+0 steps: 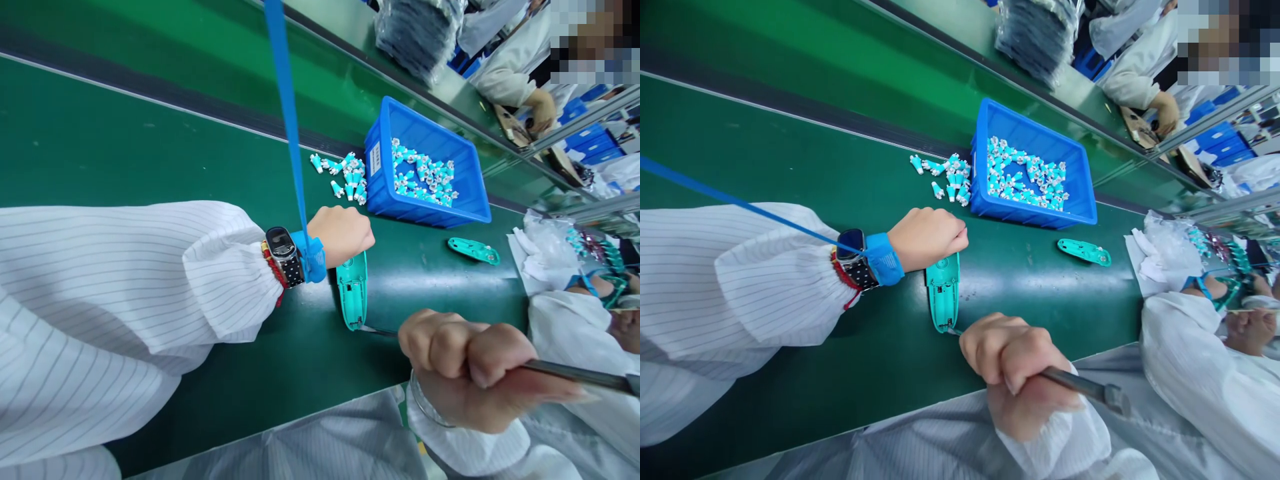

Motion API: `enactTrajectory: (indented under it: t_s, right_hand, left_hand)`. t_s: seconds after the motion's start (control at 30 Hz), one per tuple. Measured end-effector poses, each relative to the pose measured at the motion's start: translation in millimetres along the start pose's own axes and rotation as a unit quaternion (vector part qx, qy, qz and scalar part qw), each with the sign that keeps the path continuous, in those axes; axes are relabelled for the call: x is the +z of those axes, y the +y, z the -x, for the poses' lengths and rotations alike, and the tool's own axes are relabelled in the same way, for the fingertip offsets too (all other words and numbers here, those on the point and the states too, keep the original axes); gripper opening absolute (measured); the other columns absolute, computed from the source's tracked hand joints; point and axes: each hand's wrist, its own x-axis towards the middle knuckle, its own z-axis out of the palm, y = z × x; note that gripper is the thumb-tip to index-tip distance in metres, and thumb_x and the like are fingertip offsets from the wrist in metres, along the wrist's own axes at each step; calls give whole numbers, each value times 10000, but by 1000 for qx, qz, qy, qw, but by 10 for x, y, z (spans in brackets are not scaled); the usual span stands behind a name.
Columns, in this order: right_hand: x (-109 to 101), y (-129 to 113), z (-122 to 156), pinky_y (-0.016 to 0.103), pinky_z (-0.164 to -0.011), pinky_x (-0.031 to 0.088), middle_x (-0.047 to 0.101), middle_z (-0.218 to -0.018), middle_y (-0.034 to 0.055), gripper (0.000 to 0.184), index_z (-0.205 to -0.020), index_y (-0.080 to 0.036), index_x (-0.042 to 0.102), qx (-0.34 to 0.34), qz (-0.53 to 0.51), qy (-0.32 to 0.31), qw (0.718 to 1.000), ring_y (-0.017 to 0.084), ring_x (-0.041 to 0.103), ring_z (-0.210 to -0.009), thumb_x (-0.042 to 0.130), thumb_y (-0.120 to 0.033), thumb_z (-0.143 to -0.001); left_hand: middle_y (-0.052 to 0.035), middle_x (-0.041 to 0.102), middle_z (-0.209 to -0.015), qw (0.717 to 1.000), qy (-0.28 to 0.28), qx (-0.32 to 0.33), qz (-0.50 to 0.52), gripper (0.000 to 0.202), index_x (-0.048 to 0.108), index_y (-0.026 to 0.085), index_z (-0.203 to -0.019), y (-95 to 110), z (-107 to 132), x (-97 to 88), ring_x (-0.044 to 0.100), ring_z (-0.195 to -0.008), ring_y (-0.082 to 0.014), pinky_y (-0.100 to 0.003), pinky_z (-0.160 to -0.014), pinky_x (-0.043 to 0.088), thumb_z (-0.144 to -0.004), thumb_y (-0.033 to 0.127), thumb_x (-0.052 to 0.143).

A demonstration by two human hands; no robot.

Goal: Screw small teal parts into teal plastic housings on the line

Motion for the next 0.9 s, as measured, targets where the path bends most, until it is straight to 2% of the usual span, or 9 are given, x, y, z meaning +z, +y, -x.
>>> enactTrajectory:
  t_s: [0.23, 0.43, 0.63, 0.77, 0.9]
  right_hand:
    - [17, 64, 5, 226, -336, 147, 146, -470, -65, 445, -575, -203, 185, -4, -28, 6, 1000, 67, 177, -336, 369, -429, -910]
    - [19, 49, 31, 212, -343, 187, 166, -466, -68, 463, -565, -202, 193, 2, -12, 8, 1000, 62, 210, -340, 441, -439, -877]
    - [11, 96, -6, 201, -354, 181, 150, -471, -64, 474, -562, -199, 163, -12, -15, 2, 1000, 57, 202, -341, 425, -419, -890]
    - [25, 152, -60, 191, -334, 131, 110, -457, -74, 467, -561, -199, 178, 8, -21, 22, 1000, 53, 134, -322, 438, -401, -892]
    - [21, 206, 12, 187, -336, 201, 162, -443, -76, 462, -551, -190, 227, -47, 28, -11, 998, 41, 171, -314, 421, -429, -896]
  left_hand:
    - [-132, 660, -789, 1000, -3, -7, 6, 359, 646, 123, -779, 17, -5, -2, 633, -793, -306, -329, -583, 385, -831, 251, 314]
    - [-119, 648, -736, 1000, 11, -2, -6, 371, 645, 131, -749, -1, -13, 22, 636, -743, -313, -319, -519, 326, -822, 263, 306]
    - [-122, 638, -712, 1000, 19, 0, 8, 361, 647, 123, -754, 19, 7, 10, 627, -733, -302, -305, -507, 268, -817, 244, 312]
    - [-106, 625, -696, 997, 7, -19, 69, 366, 656, 129, -778, -3, -1, -36, 602, -729, -265, -286, -521, 259, -832, 323, 349]
    - [-28, 598, -635, 983, -52, 9, 178, 299, 654, 157, -764, -94, -34, -38, 529, -620, -155, -247, -534, 277, -783, 411, 498]
